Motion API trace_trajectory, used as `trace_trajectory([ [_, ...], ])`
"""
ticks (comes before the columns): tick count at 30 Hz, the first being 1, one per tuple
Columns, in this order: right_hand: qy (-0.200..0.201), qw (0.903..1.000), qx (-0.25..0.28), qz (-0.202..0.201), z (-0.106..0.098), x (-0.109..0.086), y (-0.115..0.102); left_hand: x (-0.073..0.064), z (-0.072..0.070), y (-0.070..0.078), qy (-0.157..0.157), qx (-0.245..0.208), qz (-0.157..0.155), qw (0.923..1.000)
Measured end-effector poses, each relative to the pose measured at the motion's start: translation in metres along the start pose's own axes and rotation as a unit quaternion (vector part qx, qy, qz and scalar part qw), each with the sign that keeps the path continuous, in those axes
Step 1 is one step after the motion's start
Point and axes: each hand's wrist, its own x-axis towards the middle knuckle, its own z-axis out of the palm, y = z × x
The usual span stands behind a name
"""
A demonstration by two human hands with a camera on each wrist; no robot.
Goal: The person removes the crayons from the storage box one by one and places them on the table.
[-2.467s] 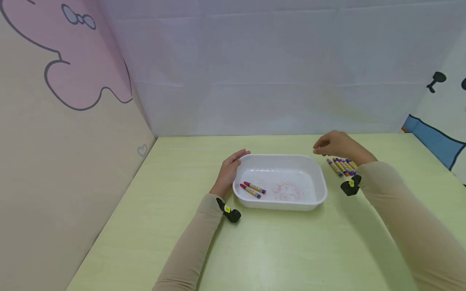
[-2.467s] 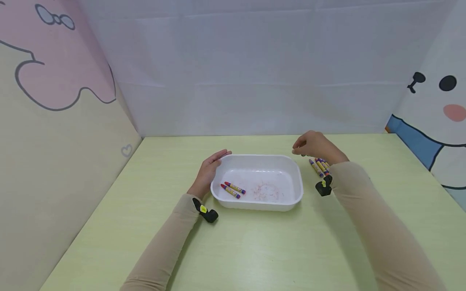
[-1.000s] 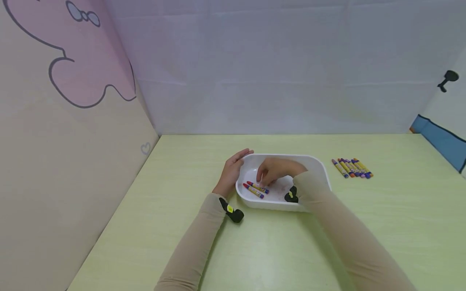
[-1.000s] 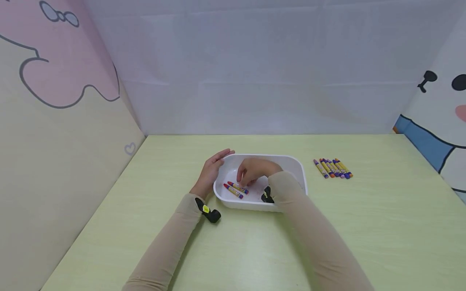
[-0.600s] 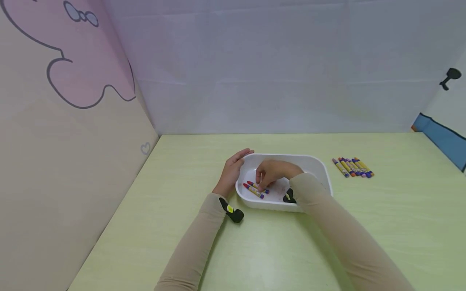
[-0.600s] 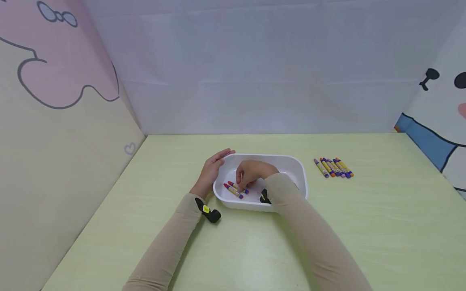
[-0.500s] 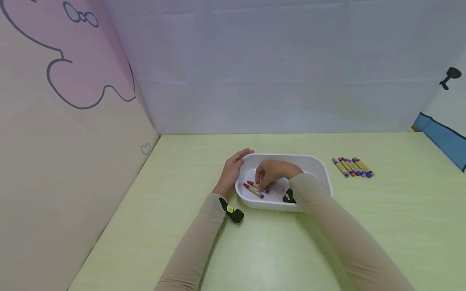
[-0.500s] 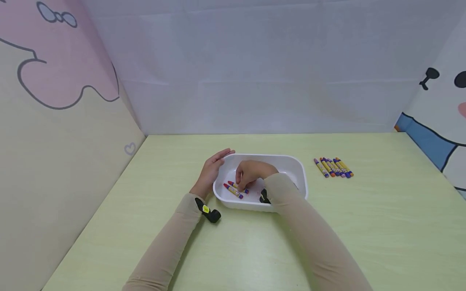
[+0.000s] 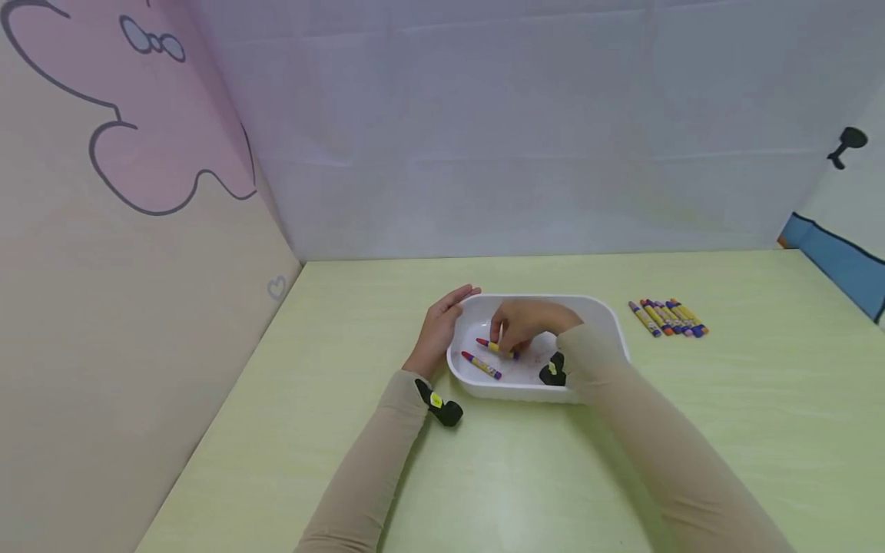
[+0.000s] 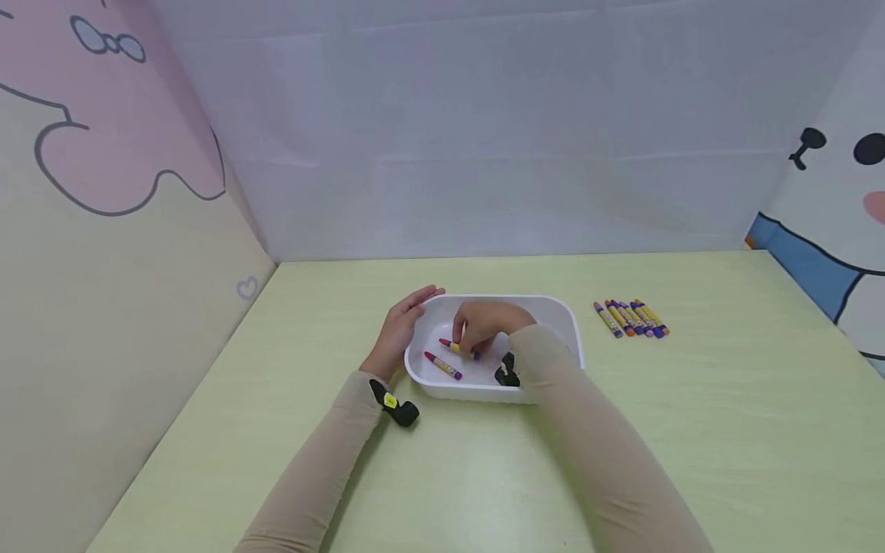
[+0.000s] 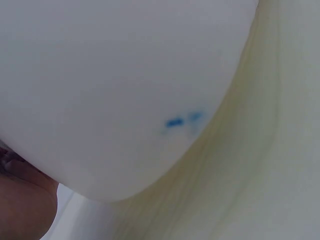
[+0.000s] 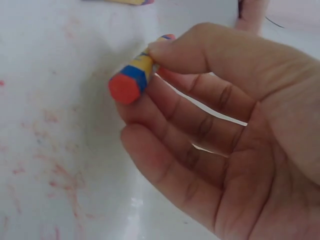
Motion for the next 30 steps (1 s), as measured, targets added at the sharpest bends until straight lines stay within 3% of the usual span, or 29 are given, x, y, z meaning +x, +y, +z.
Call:
trace_trajectory([
  [7,0.034,0.9993,0.006,-0.014,-0.018,-0.018,0.004,-0.001,0.002,0.001,0.004,0.004,-0.005,1.0],
  [15,0.103,0.9941,0.01,-0.034,-0.041,-0.058,0.019,0.002,0.002,0.001,0.009,-0.013,-0.009,0.9998],
  [22,0.166,0.9851,0.046,0.004,-0.055,-0.096,0.048,0.002,0.001,-0.001,0.01,-0.028,-0.013,0.9995],
  [30,0.214,0.9739,0.067,0.036,-0.06,-0.124,0.081,0.001,0.001,-0.001,0.015,-0.025,-0.014,0.9995],
])
